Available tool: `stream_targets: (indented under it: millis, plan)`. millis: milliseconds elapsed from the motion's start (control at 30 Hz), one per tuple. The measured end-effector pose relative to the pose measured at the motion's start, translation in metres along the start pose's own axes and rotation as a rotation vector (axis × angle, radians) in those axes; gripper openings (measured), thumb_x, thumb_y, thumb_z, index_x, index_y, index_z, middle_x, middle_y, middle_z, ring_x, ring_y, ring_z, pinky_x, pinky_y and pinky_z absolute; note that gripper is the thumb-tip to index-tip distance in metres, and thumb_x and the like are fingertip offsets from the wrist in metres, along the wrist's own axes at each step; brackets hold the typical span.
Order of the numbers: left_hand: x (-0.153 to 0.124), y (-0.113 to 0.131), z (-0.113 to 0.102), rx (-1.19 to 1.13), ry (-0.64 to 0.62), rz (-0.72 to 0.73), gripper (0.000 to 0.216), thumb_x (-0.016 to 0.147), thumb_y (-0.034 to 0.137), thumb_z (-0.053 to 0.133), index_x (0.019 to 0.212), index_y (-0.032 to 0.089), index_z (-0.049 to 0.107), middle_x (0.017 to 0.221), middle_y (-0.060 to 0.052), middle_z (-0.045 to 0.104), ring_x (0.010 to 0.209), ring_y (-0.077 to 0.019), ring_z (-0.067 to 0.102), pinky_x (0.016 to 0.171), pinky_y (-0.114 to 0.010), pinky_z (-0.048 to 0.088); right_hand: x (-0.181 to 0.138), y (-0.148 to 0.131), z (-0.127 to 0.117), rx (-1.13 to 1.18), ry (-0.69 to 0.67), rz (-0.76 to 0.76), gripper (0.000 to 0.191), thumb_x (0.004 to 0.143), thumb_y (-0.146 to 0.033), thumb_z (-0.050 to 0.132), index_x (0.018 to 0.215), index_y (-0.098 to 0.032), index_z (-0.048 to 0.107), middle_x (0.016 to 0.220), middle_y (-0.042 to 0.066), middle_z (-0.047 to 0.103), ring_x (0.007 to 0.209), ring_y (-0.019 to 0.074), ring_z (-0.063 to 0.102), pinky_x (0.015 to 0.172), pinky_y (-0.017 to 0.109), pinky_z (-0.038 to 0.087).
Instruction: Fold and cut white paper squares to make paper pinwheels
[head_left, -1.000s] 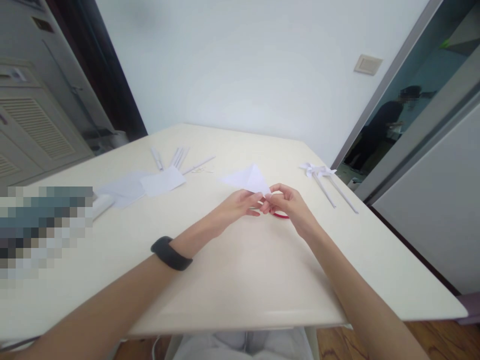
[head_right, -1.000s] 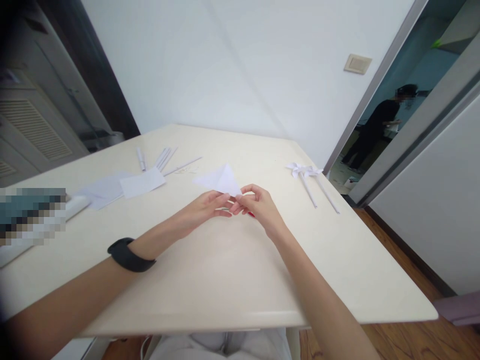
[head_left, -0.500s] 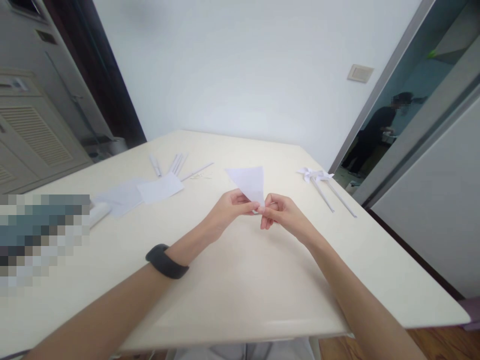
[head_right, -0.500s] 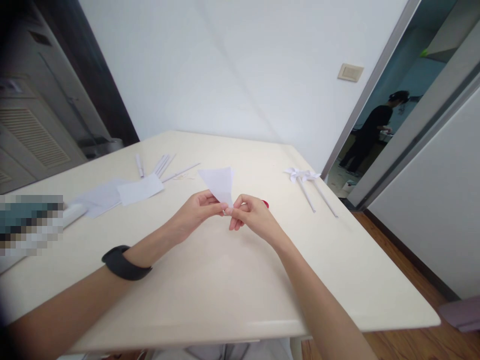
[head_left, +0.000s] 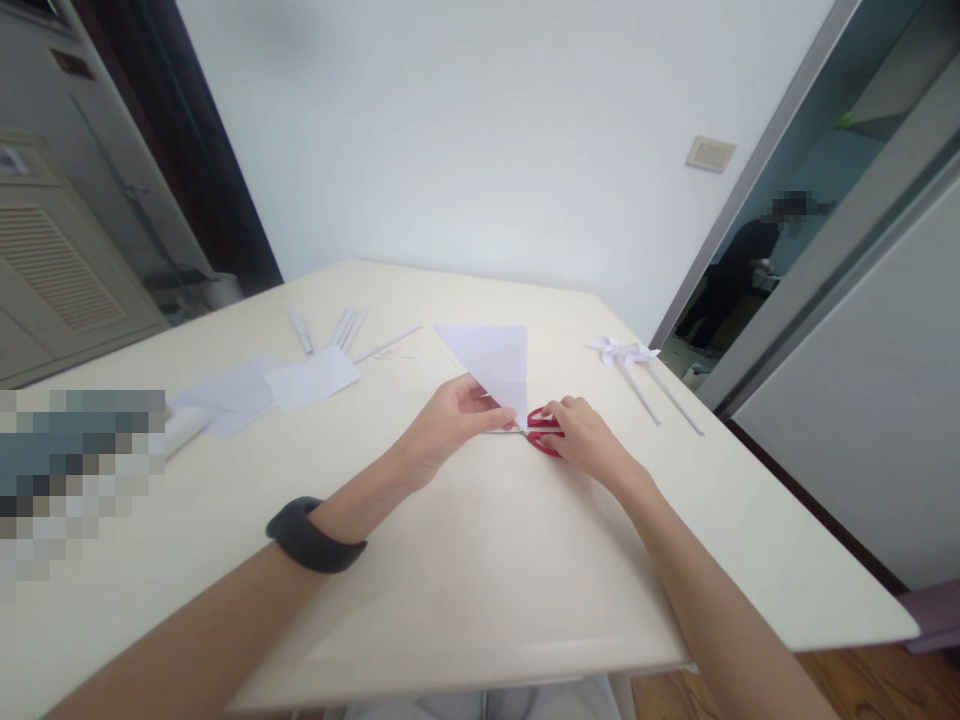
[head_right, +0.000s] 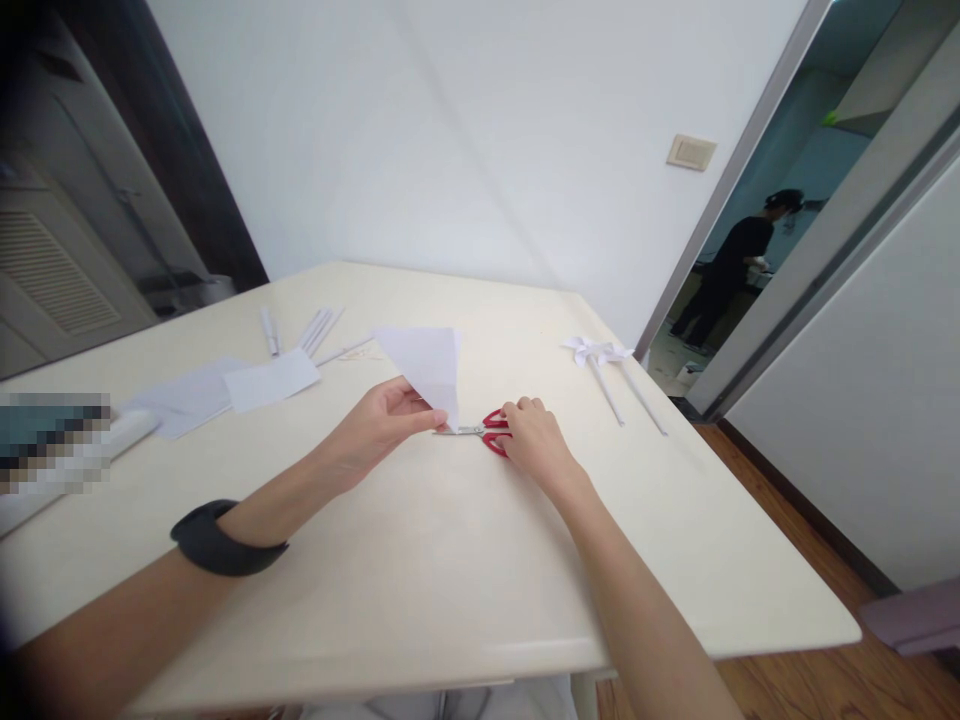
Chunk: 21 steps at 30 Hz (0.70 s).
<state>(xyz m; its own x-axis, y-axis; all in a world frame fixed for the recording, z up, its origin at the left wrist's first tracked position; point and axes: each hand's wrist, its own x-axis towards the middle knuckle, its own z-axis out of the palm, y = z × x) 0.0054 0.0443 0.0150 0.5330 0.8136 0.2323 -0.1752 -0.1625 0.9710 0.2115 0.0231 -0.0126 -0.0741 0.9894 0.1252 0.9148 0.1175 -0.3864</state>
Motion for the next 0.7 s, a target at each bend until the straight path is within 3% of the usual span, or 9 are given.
stream_targets:
  millis: [233, 367, 533, 700]
  plan:
    - [-0.001, 0.005, 0.000, -0.007, 0.035, 0.025, 0.025, 0.072, 0.022, 0.074, 0.096, 0.019, 0.067, 0.097, -0.005, 0.073, 0.091, -0.0216, 0.065, 0.079, -0.033, 0.050, -0.001, -0.004, -0.002, 0.090, -0.035, 0.078, 0.020, 0.092, -0.033, 0.058, 0.104, -0.017, 0.063, 0.109, 0.007, 0.064, 0.093, 0.0201, 0.062, 0.082, 0.041, 0.053]
    - [-0.001, 0.009, -0.002, -0.035, 0.066, 0.049, 0.023, 0.073, 0.020, 0.073, 0.095, 0.019, 0.067, 0.093, -0.003, 0.072, 0.088, -0.0191, 0.063, 0.078, -0.030, 0.049, 0.000, -0.006, -0.006, 0.380, -0.077, 0.108, 0.027, 0.091, -0.043, 0.056, 0.089, -0.017, 0.062, 0.088, 0.005, 0.066, 0.073, 0.0165, 0.061, 0.067, 0.034, 0.052]
    - [-0.002, 0.017, -0.005, -0.069, 0.139, 0.097, 0.019, 0.072, 0.021, 0.072, 0.090, 0.017, 0.065, 0.087, -0.001, 0.068, 0.083, -0.0175, 0.061, 0.077, -0.030, 0.048, -0.010, -0.026, -0.023, 0.852, -0.191, -0.027, 0.037, 0.093, -0.053, 0.041, 0.084, -0.020, 0.057, 0.085, 0.005, 0.064, 0.071, 0.0173, 0.059, 0.066, 0.031, 0.048]
    - [-0.002, 0.022, -0.006, -0.120, 0.211, 0.167, 0.015, 0.073, 0.020, 0.070, 0.087, 0.018, 0.065, 0.082, 0.001, 0.065, 0.077, -0.0146, 0.058, 0.075, -0.029, 0.048, -0.019, -0.045, -0.022, 1.049, -0.225, -0.109, 0.036, 0.092, -0.053, 0.047, 0.074, -0.022, 0.051, 0.069, 0.001, 0.056, 0.060, 0.0148, 0.047, 0.057, 0.030, 0.038]
